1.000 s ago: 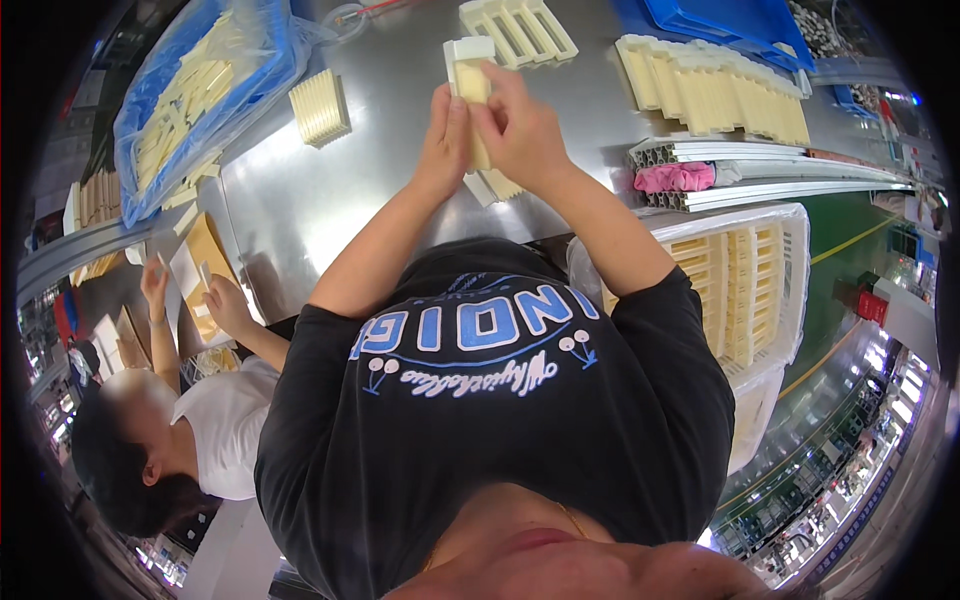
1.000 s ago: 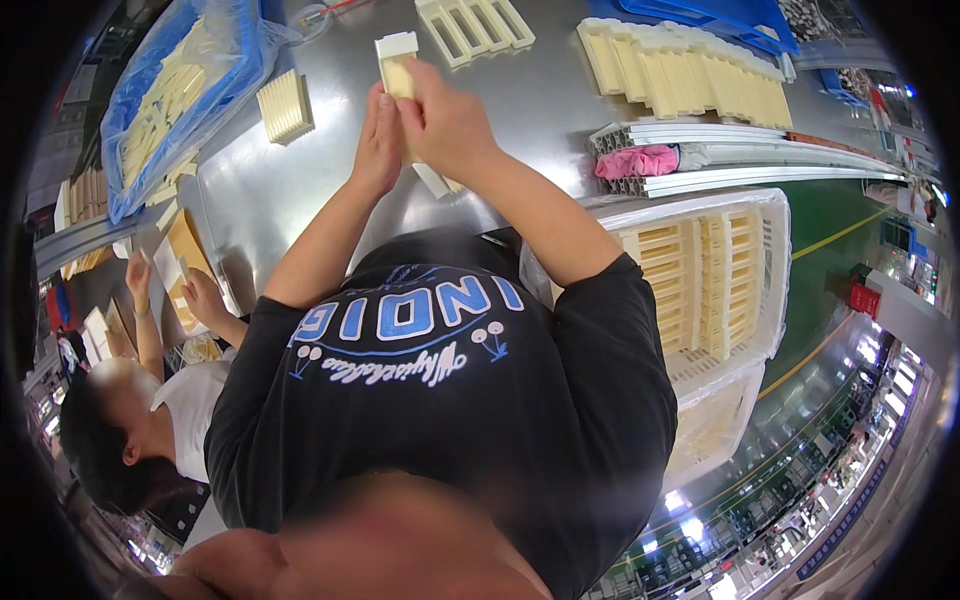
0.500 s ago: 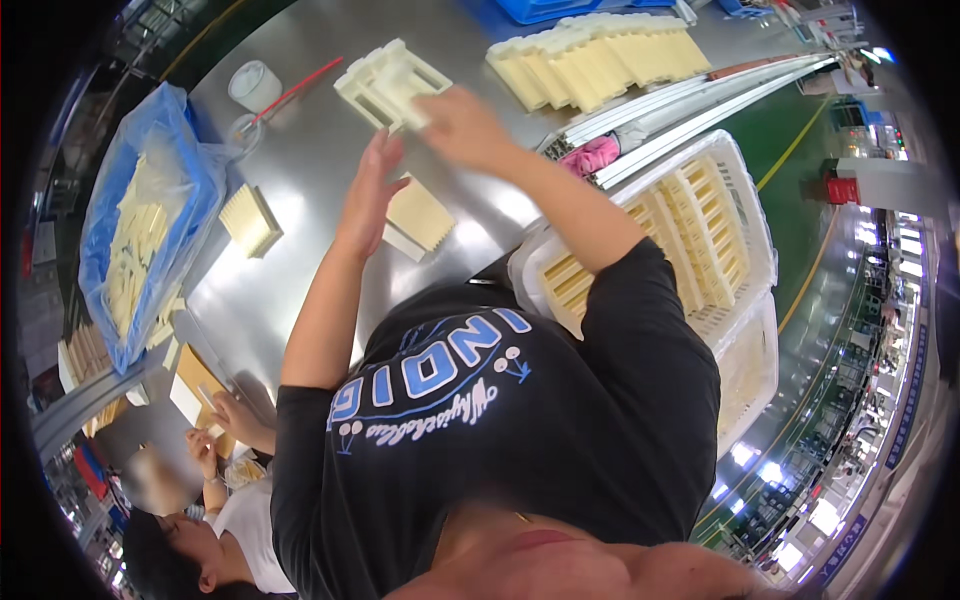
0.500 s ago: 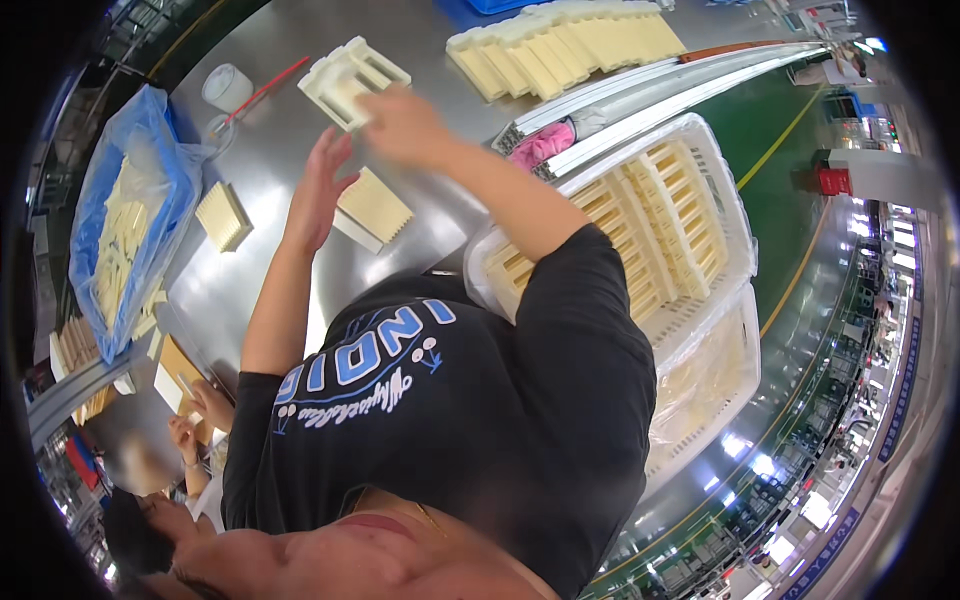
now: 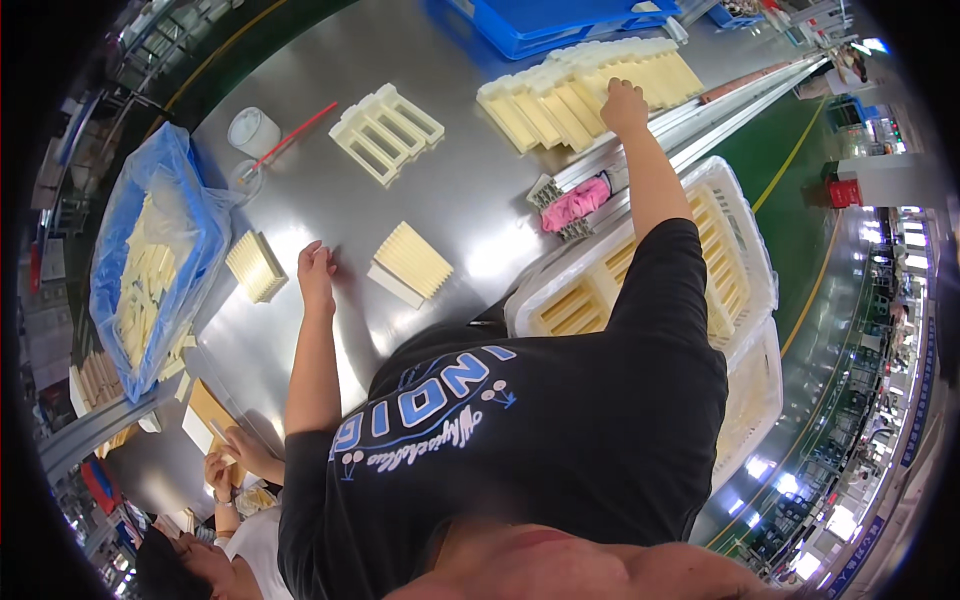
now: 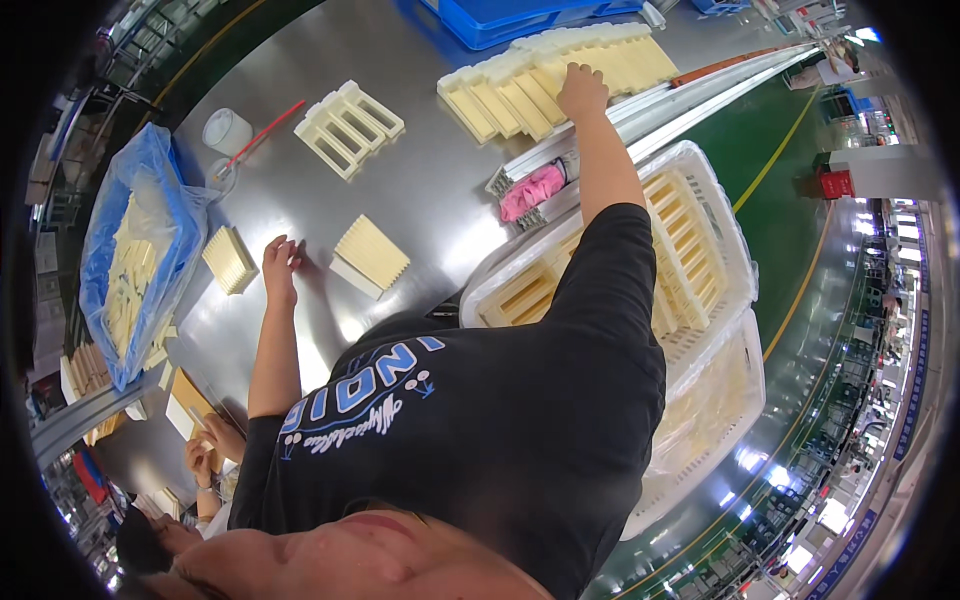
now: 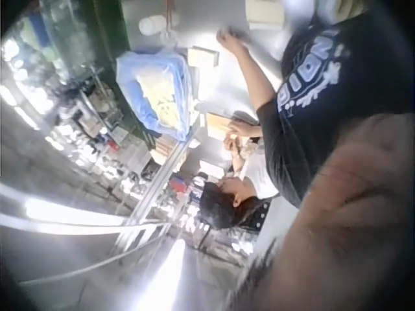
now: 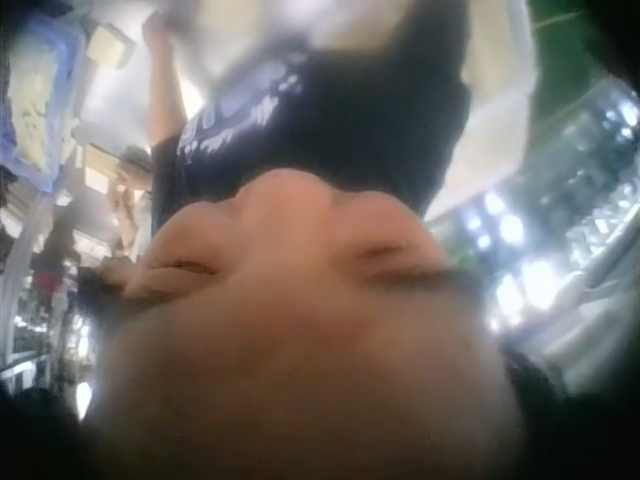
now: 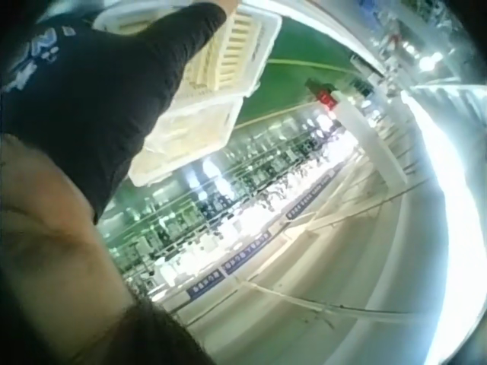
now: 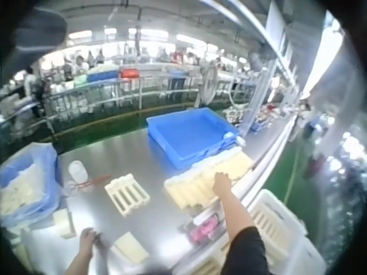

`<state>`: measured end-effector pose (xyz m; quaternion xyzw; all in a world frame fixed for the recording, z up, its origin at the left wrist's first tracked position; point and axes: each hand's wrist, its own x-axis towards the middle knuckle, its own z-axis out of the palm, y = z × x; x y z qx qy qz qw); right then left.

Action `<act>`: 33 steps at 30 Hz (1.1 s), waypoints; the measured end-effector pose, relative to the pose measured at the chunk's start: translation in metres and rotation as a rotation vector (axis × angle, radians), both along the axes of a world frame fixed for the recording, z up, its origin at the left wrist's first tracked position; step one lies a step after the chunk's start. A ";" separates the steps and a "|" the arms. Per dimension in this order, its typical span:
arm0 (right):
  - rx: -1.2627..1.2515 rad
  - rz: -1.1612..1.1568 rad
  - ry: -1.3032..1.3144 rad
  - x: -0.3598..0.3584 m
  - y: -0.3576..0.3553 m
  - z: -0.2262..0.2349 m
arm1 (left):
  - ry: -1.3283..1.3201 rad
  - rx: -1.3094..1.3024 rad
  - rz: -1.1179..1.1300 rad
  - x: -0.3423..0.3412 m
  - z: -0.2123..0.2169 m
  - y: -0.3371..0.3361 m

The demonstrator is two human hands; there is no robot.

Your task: The person inserts strips into plastic frames, retrieves crates of frames, applies liquid to stacks of strips using a brush, and aligns the assembled frames along the workbench.

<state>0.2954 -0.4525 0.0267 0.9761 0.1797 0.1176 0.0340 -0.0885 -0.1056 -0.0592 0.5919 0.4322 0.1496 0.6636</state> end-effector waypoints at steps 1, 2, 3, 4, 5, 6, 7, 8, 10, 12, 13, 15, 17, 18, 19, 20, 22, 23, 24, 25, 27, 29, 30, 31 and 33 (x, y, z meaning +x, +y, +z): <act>-0.011 -0.021 0.002 -0.001 0.003 0.000 | -0.013 -0.005 -0.005 0.003 0.000 0.000; -0.006 -0.019 0.005 0.000 0.004 -0.003 | -0.026 -0.012 -0.010 0.006 0.000 -0.001; 0.002 -0.045 -0.007 0.002 0.002 -0.007 | -0.023 -0.007 -0.008 0.008 -0.001 -0.001; 0.009 -0.072 -0.019 0.003 0.001 -0.009 | -0.013 -0.010 -0.022 0.011 -0.003 0.000; 0.012 -0.068 -0.015 0.003 0.002 -0.010 | 0.000 -0.015 -0.033 0.012 -0.004 0.000; 0.006 -0.093 -0.008 0.002 0.003 -0.010 | 0.014 -0.020 -0.035 0.013 -0.003 -0.001; -0.002 -0.119 -0.001 0.003 0.003 -0.011 | 0.017 -0.018 -0.032 0.015 -0.005 0.001; -0.001 -0.117 0.004 0.005 0.002 -0.014 | 0.037 -0.012 -0.057 0.017 -0.007 0.002; -0.067 -0.084 0.002 0.012 -0.003 -0.018 | 0.060 -0.006 -0.079 0.024 -0.011 0.004; -0.110 -0.076 -0.010 0.013 -0.003 -0.019 | 0.090 0.060 -0.115 0.034 -0.011 0.004; -0.153 -0.080 -0.027 0.011 -0.001 -0.017 | 0.099 0.139 -0.171 0.041 -0.015 0.006; -0.196 -0.018 -0.074 -0.006 0.032 -0.010 | 0.073 0.468 -0.271 0.046 -0.042 0.019; -0.076 0.209 -0.173 -0.024 0.060 -0.015 | 0.057 0.908 -0.411 0.069 -0.042 0.018; 0.121 0.305 0.000 -0.038 0.076 -0.028 | 0.119 1.009 -0.484 0.082 -0.024 0.011; 0.316 0.407 0.176 -0.060 0.100 -0.038 | 0.140 1.082 -0.503 0.091 -0.023 0.009; 0.164 0.502 0.456 -0.106 0.134 -0.009 | 0.178 1.149 -0.507 0.091 -0.025 0.008; 0.131 0.595 0.688 -0.163 0.161 -0.029 | 0.312 1.144 -0.583 0.102 -0.008 -0.004; 0.046 0.638 0.857 -0.186 0.170 -0.033 | 0.367 1.126 -0.605 0.106 -0.005 -0.007; -0.090 0.678 0.960 -0.204 0.176 -0.034 | 0.430 1.102 -0.615 0.106 -0.006 -0.008; -0.077 0.669 1.055 -0.216 0.176 -0.046 | 0.400 1.142 -0.593 0.106 -0.006 -0.009; -0.071 0.742 1.054 -0.232 0.178 -0.048 | 0.398 1.182 -0.520 0.097 -0.010 -0.006; -0.012 0.713 0.978 -0.238 0.172 -0.071 | 0.352 1.171 -0.420 0.086 -0.015 -0.002; 0.063 0.639 0.912 -0.240 0.170 -0.073 | 0.362 1.173 -0.396 0.079 -0.018 0.000; 0.056 0.660 0.908 -0.240 0.169 -0.076 | 0.344 1.167 -0.361 0.071 -0.020 0.002; 0.075 0.692 0.912 -0.244 0.168 -0.072 | 0.328 1.154 -0.317 0.063 -0.026 0.006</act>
